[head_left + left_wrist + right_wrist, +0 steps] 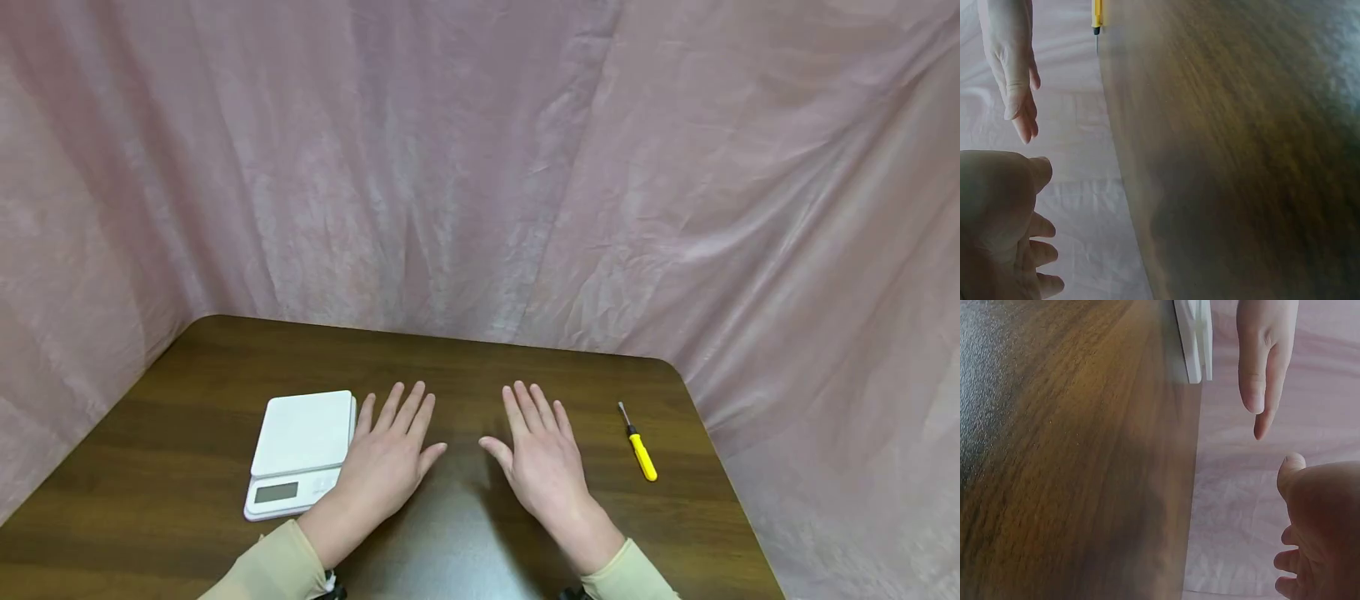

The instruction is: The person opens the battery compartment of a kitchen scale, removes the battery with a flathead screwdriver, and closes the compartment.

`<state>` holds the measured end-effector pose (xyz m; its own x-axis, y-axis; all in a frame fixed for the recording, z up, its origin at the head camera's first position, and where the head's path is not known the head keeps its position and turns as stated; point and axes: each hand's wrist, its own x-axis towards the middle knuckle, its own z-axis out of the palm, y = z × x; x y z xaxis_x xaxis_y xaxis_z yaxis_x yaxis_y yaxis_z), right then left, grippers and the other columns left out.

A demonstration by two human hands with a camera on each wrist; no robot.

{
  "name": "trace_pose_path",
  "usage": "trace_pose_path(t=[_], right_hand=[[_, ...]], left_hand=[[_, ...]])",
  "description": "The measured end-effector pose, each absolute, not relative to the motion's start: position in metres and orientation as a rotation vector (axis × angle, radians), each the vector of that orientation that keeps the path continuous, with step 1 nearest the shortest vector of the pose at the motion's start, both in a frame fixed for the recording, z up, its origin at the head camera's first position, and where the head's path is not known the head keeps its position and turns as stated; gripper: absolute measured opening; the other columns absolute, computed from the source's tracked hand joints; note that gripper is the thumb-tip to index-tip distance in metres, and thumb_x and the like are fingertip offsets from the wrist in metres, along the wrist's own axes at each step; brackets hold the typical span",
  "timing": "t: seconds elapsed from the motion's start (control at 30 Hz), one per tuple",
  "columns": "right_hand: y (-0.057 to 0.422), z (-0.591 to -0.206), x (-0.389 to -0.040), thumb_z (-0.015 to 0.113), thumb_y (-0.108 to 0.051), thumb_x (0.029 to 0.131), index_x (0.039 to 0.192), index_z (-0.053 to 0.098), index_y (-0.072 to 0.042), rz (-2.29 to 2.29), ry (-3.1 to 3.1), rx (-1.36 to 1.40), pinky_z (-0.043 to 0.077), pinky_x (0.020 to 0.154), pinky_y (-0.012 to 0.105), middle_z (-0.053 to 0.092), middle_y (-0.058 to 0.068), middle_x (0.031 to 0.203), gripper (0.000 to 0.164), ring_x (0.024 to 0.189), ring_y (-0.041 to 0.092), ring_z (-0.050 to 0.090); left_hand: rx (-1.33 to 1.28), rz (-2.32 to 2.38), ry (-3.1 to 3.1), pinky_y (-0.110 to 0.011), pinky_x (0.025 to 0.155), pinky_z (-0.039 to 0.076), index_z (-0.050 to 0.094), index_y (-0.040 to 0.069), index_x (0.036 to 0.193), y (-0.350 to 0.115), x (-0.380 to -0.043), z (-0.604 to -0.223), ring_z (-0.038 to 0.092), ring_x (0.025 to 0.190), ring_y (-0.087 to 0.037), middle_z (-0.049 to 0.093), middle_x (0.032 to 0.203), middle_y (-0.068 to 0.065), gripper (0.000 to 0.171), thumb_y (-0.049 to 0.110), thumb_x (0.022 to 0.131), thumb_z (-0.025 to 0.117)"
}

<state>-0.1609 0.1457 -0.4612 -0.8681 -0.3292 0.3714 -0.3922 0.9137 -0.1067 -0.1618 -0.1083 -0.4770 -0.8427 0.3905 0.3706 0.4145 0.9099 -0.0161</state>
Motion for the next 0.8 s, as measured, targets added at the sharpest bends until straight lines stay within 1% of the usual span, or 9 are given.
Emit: trace_pose_path(t=[0.23,0.47,0.63,0.8], right_hand=[[0.142,-0.462,-0.159,0.064,-0.059,0.107,0.167,0.047,-0.004,0.258,-2.746,0.537,0.030,0.129,0.064,0.046,0.019,0.170,0.083,0.160,0.040,0.039],[0.131,-0.466,-0.160,0.064,-0.059,0.107,0.167,0.048,-0.005,0.267,-2.754,0.591,0.030,0.130,0.063,0.047,0.018,0.170,0.082,0.160,0.040,0.040],[0.124,-0.469,-0.158,0.062,-0.061,0.107,0.168,0.047,-0.007,0.256,-2.796,0.589,0.031,0.130,0.061,0.046,0.015,0.171,0.082,0.159,0.037,0.041],[0.117,-0.470,-0.157,0.057,-0.062,0.109,0.169,0.045,-0.008,0.274,-2.843,0.600,0.029,0.131,0.061,0.043,0.013,0.173,0.081,0.161,0.036,0.039]], left_hand=[[-0.565,-0.109,-2.749,-0.070,0.128,0.028,0.049,0.006,0.166,-0.118,-0.156,-0.474,0.034,0.162,-0.041,0.041,0.174,-0.015,0.075,0.054,0.111,0.064],[-0.480,-0.123,-2.796,-0.070,0.129,0.025,0.050,0.006,0.166,-0.144,-0.150,-0.472,0.035,0.161,-0.042,0.042,0.174,-0.016,0.075,0.052,0.110,0.067],[-0.429,-0.131,-2.838,-0.072,0.128,0.025,0.050,0.009,0.167,-0.163,-0.146,-0.471,0.035,0.161,-0.045,0.040,0.174,-0.017,0.071,0.050,0.111,0.066],[-0.380,-0.146,-2.871,-0.074,0.127,0.025,0.049,0.009,0.167,-0.176,-0.144,-0.470,0.033,0.161,-0.047,0.038,0.175,-0.019,0.069,0.048,0.112,0.063]])
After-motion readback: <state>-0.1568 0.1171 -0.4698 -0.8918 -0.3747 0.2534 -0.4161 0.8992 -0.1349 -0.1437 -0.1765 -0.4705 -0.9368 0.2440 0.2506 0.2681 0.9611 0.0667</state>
